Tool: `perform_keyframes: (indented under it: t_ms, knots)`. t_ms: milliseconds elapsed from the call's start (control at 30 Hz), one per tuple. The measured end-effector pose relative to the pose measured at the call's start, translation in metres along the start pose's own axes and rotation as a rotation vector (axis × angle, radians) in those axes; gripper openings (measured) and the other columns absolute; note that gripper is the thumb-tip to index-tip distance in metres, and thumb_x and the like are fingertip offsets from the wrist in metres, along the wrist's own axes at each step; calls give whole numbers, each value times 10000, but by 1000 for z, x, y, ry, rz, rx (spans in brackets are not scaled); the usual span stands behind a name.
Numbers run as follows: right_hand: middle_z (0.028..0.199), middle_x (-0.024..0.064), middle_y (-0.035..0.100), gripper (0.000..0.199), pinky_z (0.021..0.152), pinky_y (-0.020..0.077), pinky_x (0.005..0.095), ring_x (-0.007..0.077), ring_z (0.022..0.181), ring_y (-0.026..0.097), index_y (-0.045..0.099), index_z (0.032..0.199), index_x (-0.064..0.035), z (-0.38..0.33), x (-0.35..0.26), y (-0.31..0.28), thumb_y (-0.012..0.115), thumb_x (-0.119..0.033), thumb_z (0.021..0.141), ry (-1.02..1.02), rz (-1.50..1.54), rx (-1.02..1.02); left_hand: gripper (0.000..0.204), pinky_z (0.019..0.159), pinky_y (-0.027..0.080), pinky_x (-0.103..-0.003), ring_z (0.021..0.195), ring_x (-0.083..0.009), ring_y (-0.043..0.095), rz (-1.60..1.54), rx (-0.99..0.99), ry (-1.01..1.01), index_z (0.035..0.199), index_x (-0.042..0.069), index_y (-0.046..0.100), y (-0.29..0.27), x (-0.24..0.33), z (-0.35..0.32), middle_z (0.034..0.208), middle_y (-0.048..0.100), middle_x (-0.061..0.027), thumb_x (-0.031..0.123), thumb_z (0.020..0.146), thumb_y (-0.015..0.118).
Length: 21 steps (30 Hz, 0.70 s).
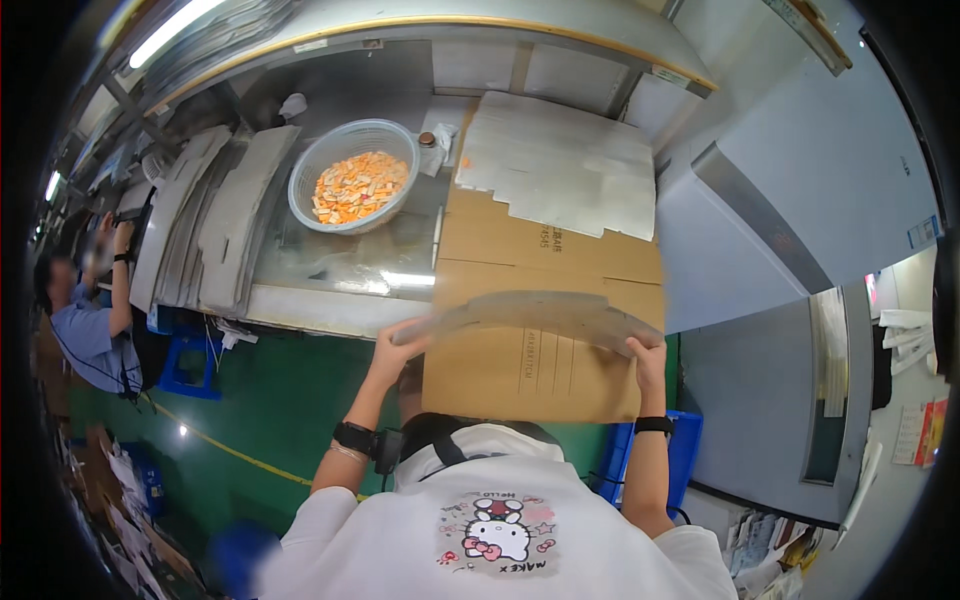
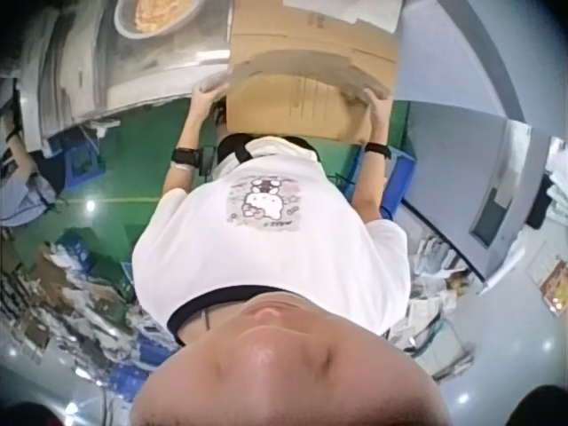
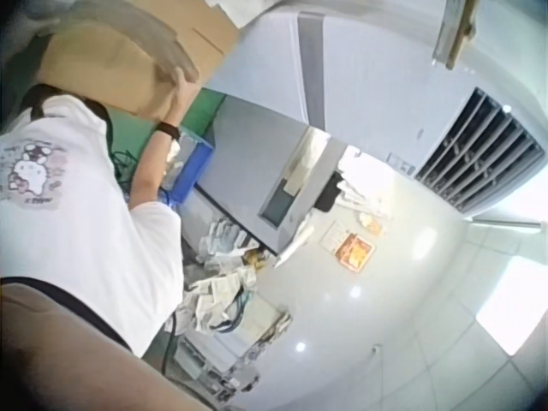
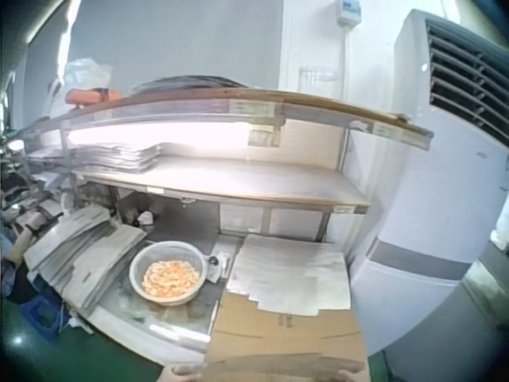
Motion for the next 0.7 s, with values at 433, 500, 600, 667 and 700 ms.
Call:
perform_keyframes:
  t_ms: [433,500,600,667,700]
  knots:
    - [863,70,562,331,663,441,246,138,758,533,549,902,12,-11,-16,10,620,29,578,0,47,1,366,749,410,-230,842,-120,516,-74,-90,-6,1021,-22,520,-1,-9,3,957,555,-84,-48,658,561]
    - [851,66,568,319,657,439,249,142,745,536,556,891,13,-7,-6,11,621,32,580,35,17,-26,343,740,414,-227,820,-113,517,19,-98,-34,1017,-25,521,-9,-8,5,937,564,-80,-32,676,566]
    - [840,60,572,274,665,435,259,142,748,535,559,861,8,-3,-4,10,607,34,592,38,-49,8,278,717,421,-230,797,-104,519,117,-108,-59,982,-31,539,-13,-6,15,896,579,-71,11,707,555]
    - [835,55,571,261,665,432,264,142,744,532,561,852,2,-4,-5,8,606,31,597,-11,-76,57,238,709,426,-239,772,-101,525,180,-143,1,936,-33,560,-16,-5,22,863,584,-62,13,702,566]
    - [831,46,570,265,658,433,265,146,737,531,562,856,3,-3,-6,5,618,25,598,-30,-66,79,232,705,426,-236,762,-97,522,145,-157,-32,931,-26,565,-15,-3,24,854,586,-55,17,703,567]
Point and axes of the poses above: each hand's wrist, its own z-axis towards the middle knuckle, its own y-axis out of the palm, x = y × z, the point moved 1 cm from there along z, towards the middle knuckle
